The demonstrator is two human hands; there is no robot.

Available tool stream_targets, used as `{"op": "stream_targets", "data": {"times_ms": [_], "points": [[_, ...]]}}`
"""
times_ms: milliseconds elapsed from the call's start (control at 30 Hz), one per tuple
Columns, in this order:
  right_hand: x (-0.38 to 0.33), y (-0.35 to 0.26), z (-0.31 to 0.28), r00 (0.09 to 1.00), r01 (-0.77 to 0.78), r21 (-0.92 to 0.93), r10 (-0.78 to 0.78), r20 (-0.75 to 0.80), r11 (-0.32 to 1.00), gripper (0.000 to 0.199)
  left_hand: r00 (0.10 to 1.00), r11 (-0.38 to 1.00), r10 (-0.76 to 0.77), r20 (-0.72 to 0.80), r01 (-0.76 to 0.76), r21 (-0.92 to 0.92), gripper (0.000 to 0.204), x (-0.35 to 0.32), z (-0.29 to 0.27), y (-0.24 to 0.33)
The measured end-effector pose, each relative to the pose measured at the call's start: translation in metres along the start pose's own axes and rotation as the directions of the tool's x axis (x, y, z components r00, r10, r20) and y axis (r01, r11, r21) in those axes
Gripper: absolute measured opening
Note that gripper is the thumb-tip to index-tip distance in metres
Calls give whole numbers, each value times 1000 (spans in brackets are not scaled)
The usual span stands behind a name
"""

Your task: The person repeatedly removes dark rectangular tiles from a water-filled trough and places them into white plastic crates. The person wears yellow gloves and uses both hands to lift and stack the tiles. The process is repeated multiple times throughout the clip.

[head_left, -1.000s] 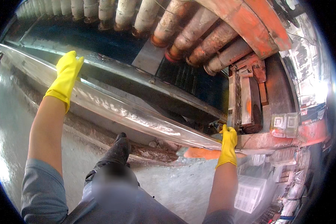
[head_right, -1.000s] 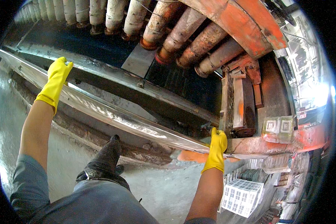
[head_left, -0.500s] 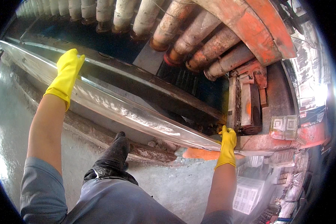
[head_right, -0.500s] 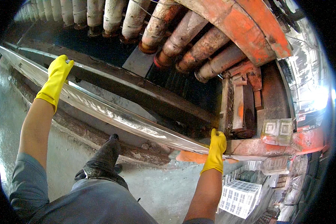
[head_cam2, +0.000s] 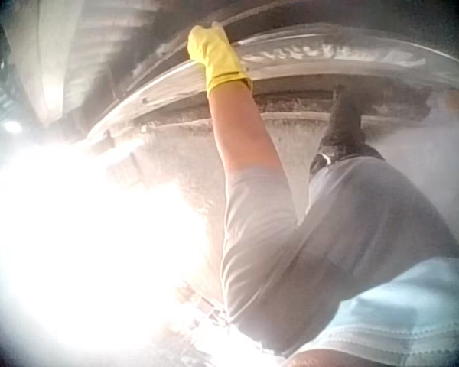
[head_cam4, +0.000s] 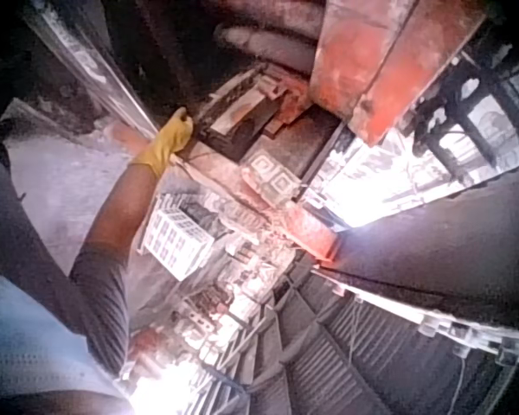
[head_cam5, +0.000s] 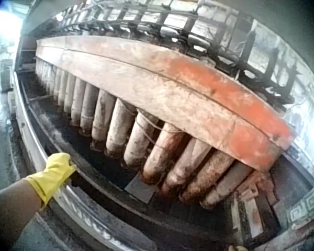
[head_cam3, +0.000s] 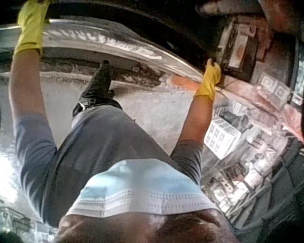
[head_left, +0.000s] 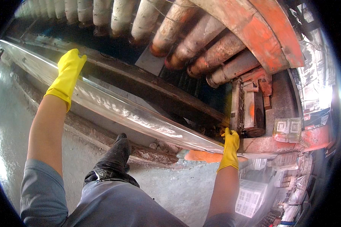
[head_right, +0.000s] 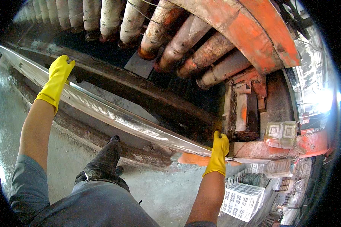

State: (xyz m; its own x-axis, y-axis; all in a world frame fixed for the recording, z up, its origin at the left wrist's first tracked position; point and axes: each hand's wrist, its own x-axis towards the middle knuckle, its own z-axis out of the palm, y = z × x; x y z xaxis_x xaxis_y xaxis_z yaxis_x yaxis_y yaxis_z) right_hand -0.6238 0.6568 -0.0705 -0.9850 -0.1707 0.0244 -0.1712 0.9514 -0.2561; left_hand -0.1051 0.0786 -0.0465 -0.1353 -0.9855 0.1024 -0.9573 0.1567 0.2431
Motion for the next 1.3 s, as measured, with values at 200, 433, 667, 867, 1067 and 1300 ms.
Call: {"op": "stream_targets", "data": {"times_ms": [200, 433, 667, 867, 1067, 1300], "points": [[-6, -9, -8, 1000, 1, -57, -2, -16, 998, 54, 1000, 999, -7, 12, 7, 34, 49, -3, -6, 4], [-14, -15, -8, 991, 72, -74, -80, -110, 995, 48, 1000, 999, 20, -8, -20, 27, 45, -2, -2, 1], [-11, -16, -12, 1000, 5, -88, -7, -26, 996, 60, 999, 999, 39, -33, -38, 24, 42, -1, 1, -2], [-10, -20, -11, 1000, -22, -98, 23, 3, 995, 62, 997, 998, 52, -50, -50, 25, 41, -4, -1, -3], [-4, -8, -7, 999, -49, -101, 49, -1, 994, 64, 999, 999, 40, -26, -40, 15, 43, -6, -4, 3], [-4, -1, 1, 990, 55, -76, -65, -128, 996, 44, 1000, 999, 14, -1, -14, 41, 46, -4, -5, 5]]}}
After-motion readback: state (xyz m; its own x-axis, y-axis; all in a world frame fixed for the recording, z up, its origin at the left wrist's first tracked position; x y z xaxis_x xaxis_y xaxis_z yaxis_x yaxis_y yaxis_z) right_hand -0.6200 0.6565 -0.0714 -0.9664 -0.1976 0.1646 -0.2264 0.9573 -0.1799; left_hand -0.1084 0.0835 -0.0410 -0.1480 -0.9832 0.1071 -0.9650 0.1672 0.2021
